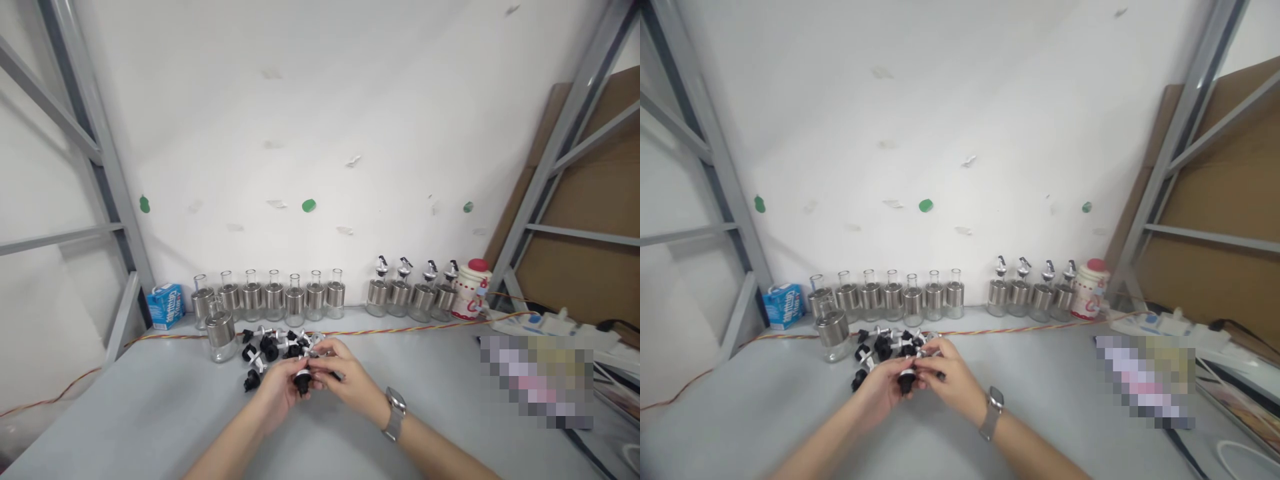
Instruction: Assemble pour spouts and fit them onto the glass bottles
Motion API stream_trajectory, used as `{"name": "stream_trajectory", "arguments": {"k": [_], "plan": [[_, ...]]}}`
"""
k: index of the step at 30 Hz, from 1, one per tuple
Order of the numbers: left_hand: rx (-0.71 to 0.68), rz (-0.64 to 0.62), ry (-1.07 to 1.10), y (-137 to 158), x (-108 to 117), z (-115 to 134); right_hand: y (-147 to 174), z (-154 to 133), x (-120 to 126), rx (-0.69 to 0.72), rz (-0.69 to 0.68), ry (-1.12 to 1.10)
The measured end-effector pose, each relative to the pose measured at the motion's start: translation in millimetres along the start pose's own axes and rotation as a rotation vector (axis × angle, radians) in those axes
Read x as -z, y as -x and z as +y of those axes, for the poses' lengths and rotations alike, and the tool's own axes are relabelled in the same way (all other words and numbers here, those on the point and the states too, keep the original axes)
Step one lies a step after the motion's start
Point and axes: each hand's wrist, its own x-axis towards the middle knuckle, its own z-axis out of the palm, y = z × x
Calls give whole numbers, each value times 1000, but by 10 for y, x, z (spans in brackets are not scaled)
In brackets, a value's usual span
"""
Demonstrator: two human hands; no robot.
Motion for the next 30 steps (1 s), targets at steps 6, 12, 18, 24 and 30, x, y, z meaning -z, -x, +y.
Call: {"name": "stream_trajectory", "arguments": {"k": [6, 12, 18, 24, 30], "plan": [[32, -35, -20, 21, -22, 20, -3, -16, 8, 8, -24, -17], [81, -77, -12, 28, -30, 16, -10, -41, 32, 26, -5, 7], [100, -94, 41, 49, -31, 1, -5, 1, -6, 27, -10, 28], [75, -129, 123, 83, -55, 35, -11, -8, 3, -6, 47, 37], [67, -114, 102, 79, -51, 40, -60, -65, 68, -26, 90, 15]]}}
